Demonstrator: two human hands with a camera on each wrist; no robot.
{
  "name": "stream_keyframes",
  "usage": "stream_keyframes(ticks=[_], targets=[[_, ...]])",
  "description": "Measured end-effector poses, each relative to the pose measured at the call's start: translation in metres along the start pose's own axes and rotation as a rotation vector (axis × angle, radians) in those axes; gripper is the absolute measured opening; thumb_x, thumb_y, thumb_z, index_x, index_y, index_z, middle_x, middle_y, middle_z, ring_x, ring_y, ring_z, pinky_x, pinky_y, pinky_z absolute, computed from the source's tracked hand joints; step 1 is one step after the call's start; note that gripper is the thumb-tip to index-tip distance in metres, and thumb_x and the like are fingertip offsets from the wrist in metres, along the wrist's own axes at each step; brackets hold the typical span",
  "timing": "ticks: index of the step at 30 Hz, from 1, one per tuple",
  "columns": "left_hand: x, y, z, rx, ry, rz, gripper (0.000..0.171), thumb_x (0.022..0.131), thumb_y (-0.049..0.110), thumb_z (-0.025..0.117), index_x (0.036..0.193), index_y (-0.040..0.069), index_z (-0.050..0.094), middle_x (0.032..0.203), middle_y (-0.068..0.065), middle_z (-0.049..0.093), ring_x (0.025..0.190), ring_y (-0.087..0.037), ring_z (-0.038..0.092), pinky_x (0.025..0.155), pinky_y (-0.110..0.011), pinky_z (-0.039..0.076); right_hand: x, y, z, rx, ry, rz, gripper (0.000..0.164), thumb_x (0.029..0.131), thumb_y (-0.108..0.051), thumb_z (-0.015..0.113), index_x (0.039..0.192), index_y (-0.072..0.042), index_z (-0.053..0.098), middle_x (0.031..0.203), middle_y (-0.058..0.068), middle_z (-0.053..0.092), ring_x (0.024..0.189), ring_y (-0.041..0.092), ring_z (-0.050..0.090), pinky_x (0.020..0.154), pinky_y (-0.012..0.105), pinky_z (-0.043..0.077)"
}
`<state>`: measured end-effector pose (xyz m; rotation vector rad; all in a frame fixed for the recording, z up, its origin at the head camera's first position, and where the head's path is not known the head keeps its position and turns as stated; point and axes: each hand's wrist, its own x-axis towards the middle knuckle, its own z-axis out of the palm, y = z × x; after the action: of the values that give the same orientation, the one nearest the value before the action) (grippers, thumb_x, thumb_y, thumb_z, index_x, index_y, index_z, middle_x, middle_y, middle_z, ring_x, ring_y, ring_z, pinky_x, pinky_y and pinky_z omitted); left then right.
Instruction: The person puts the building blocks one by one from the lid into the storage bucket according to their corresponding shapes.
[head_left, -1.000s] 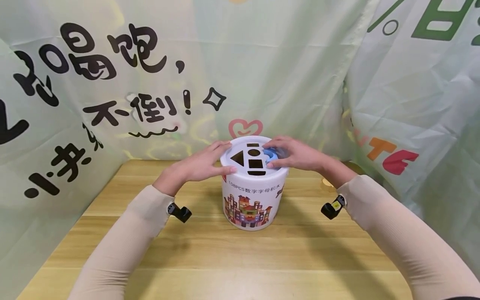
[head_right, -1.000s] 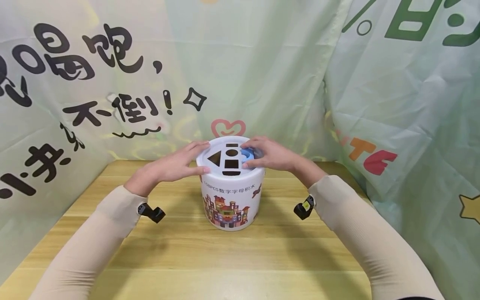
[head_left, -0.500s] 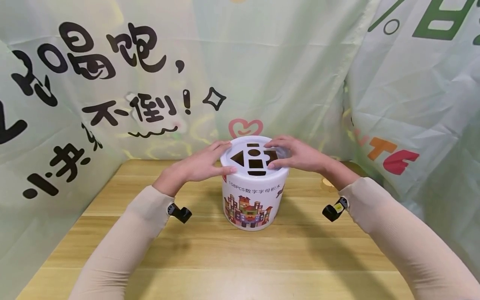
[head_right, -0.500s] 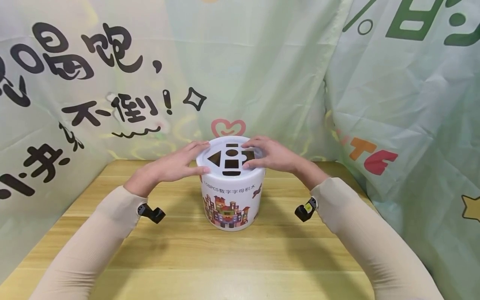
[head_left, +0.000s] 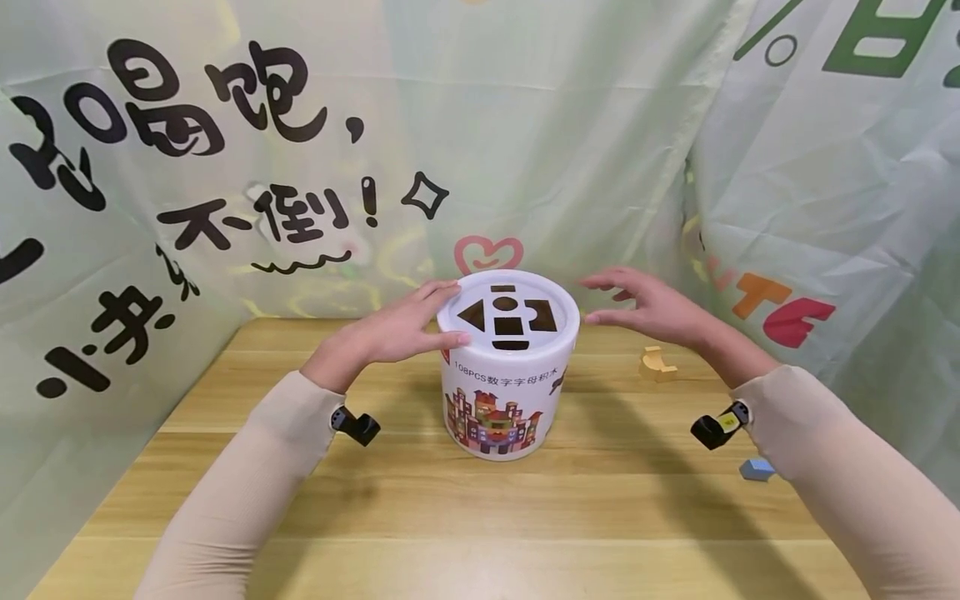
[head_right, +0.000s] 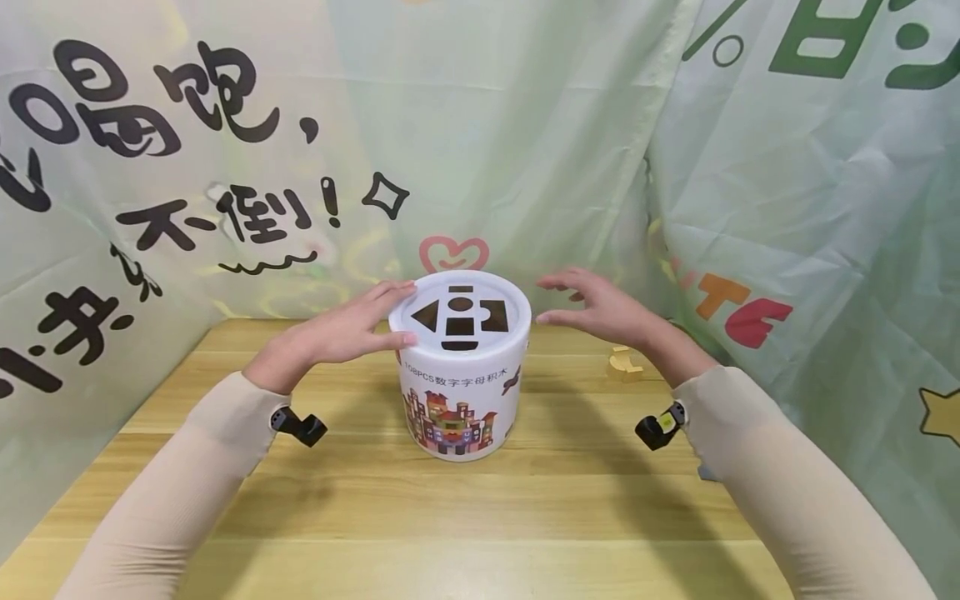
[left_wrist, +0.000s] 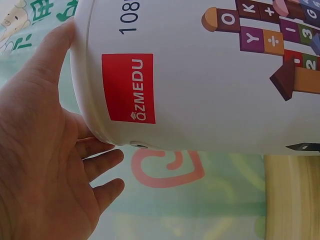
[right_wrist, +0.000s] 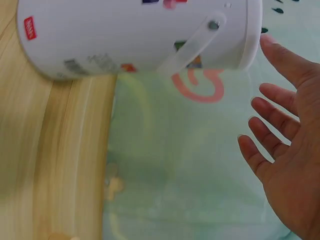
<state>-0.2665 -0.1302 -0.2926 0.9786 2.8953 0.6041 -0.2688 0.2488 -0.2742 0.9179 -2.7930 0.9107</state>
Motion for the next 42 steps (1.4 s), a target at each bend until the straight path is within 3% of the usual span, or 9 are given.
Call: stream_keyframes(ticks=[3, 9, 20, 28, 36, 42], targets=[[0.0, 0.0, 0.0, -0.004, 0.008, -0.001, 0.098, 0.085, 0.076, 0.049, 0.157, 0.015, 0.022, 0.161, -0.004, 0.018, 0.144, -0.027, 0.022, 0.113, -0.05, 0.026, -0.007, 0.014, -0.002, -0.002, 0.0, 0.001, 0.056, 0.09, -0.026, 0.073, 0.137, -0.003, 0.054, 0.136, 0.016, 0.053, 0.122, 0.034, 0.048, 0.1, 0.053, 0.041], [0.0, 0.0, 0.001, -0.011, 0.01, 0.001, 0.098, 0.085, 0.075, 0.05, 0.157, 0.014, 0.021, 0.161, -0.005, 0.018, 0.144, -0.027, 0.022, 0.113, -0.05, 0.026, -0.027, 0.04, -0.002, 0.0, -0.007, 0.112, 0.06, 0.091, -0.028, 0.072, 0.14, -0.003, 0.05, 0.139, 0.019, 0.05, 0.124, 0.039, 0.046, 0.099, 0.056, 0.041], [-0.001, -0.003, 0.002, -0.011, 0.017, 0.002, 0.099, 0.085, 0.075, 0.05, 0.157, 0.013, 0.021, 0.161, -0.007, 0.018, 0.145, -0.027, 0.021, 0.113, -0.051, 0.026, -0.051, 0.086, 0.005, -0.015, -0.014, 0.134, 0.062, 0.089, -0.017, 0.074, 0.139, 0.007, 0.045, 0.137, 0.028, 0.046, 0.122, 0.045, 0.042, 0.097, 0.061, 0.038], [0.0, -0.004, 0.003, -0.014, 0.021, 0.008, 0.099, 0.085, 0.075, 0.05, 0.157, 0.013, 0.021, 0.161, -0.007, 0.018, 0.144, -0.026, 0.022, 0.113, -0.05, 0.026, -0.061, 0.116, 0.005, -0.01, -0.056, 0.152, 0.071, 0.086, -0.015, 0.076, 0.143, 0.007, 0.039, 0.144, 0.03, 0.038, 0.124, 0.049, 0.04, 0.095, 0.065, 0.04], [0.0, -0.003, 0.004, -0.013, 0.016, 0.007, 0.097, 0.086, 0.075, 0.049, 0.157, 0.015, 0.022, 0.161, -0.003, 0.018, 0.144, -0.025, 0.022, 0.113, -0.049, 0.027, -0.073, 0.146, 0.011, 0.085, -0.092, 0.233, 0.076, 0.086, -0.016, 0.076, 0.147, 0.004, 0.035, 0.146, 0.03, 0.037, 0.13, 0.052, 0.033, 0.096, 0.063, 0.038], [0.0, -0.003, 0.004, -0.019, 0.019, -0.001, 0.097, 0.086, 0.074, 0.05, 0.157, 0.015, 0.021, 0.161, -0.004, 0.018, 0.145, -0.024, 0.021, 0.113, -0.049, 0.026, -0.071, 0.162, 0.018, 0.177, -0.121, 0.249, 0.077, 0.088, -0.014, 0.073, 0.15, 0.003, 0.03, 0.151, 0.031, 0.027, 0.133, 0.055, 0.026, 0.099, 0.066, 0.035]])
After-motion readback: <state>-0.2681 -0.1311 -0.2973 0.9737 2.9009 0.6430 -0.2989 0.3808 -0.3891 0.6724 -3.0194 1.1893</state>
